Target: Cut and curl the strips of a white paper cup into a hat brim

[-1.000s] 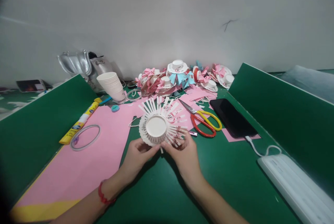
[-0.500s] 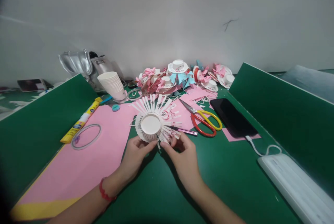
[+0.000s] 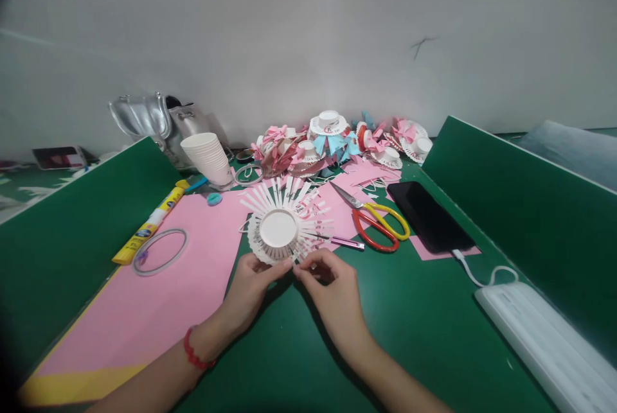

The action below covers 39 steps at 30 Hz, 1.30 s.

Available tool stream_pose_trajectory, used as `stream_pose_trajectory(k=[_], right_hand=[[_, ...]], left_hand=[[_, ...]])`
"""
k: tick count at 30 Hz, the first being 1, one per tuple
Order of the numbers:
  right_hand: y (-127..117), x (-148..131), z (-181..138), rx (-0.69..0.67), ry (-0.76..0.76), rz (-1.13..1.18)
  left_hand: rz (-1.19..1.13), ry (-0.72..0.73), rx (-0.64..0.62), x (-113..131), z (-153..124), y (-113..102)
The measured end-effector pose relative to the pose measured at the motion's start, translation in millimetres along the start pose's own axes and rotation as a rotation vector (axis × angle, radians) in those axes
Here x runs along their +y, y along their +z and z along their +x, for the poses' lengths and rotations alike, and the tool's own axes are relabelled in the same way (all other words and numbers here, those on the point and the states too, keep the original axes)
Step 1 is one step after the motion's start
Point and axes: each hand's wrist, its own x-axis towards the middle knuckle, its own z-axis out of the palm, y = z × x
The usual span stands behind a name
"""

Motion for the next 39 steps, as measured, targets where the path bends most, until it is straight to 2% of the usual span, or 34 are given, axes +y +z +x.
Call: stream_pose_trajectory(k=[8, 14, 19, 29, 39], right_hand=[[1.7, -1.0, -1.8, -0.006, -0.003, 0.001], [2.0, -3.7, -3.1, 0.101, 0.040, 0.129], [2.1, 0.3, -1.0, 0.086, 0.066, 0.169], [3.2, -1.9, -4.6, -0.028, -0.050, -0.020], [1.9, 0.4, -4.1, -0.012, -0.081, -0.104]], left_hand=[[0.013, 0.017, 0.065, 2.7, -1.1, 2.6], [0.023, 0.033, 0.046, 2.4, -0.6, 2.3], [0.005, 0.028, 0.017, 1.1, -0.4, 1.1], [-0.032, 0.002, 0.045, -0.2, 0.1, 0.6], [-0.021, 0.001, 0.039, -4.1, 0.8, -2.2]])
